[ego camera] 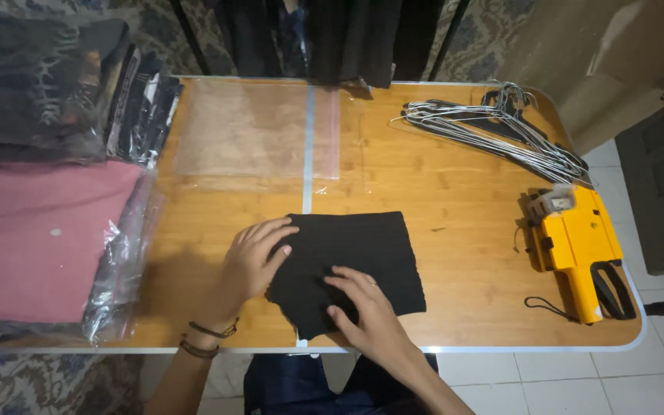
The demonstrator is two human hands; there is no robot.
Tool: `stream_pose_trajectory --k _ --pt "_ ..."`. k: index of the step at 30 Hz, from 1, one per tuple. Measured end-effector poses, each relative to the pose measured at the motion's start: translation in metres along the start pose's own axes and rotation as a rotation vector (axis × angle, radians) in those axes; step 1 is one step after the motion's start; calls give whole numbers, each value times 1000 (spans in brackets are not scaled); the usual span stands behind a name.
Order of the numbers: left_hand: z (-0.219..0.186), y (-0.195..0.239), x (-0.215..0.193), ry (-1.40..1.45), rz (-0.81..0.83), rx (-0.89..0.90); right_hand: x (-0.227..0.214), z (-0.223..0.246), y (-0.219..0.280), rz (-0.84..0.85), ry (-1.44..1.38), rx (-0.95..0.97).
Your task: The person uses a yellow handheld steamer to press a grey and black raglan t-shirt on a wooden table. They then place the shirt on a hanger and hang it on a clothing rack. Finally, they remove a black t-shirt from a plastic bag and fold it on the table.
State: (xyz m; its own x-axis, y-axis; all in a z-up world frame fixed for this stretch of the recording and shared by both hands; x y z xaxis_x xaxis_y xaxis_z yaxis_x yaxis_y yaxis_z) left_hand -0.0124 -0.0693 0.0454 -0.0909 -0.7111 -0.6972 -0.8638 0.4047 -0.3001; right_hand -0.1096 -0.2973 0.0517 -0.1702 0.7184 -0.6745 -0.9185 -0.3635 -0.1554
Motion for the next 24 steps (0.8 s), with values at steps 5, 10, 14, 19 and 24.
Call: stream_pose_trajectory --k 5,10,14,19,24 --pt "23 -14 -9 80 12 34 21 23 15 48 261 -136" --pt "17 -36 -16 26 101 83 29 44 8 6 415 -272" --pt "26 -43 -11 39 138 155 36 36 12 -28 448 -269" --pt "26 -51 -13 120 176 63 34 28 13 -76 394 -231" --pt "30 -54 -10 149 210 38 26 34 11 -54 355 -201"
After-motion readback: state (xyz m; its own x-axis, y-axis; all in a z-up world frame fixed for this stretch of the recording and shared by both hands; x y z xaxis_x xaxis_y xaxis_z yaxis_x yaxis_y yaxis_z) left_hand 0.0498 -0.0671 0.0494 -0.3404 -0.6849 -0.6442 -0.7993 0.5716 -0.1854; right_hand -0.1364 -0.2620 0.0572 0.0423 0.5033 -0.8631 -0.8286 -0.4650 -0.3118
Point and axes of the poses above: each hand's wrist, its own y-axis away from the middle knuckle, its own x-axis out of the palm, z = x × y, the point moved 3 cm from there along -y, towards the middle knuckle, and after that the axes turned 10 degrees about y, right-handed, at the moved point
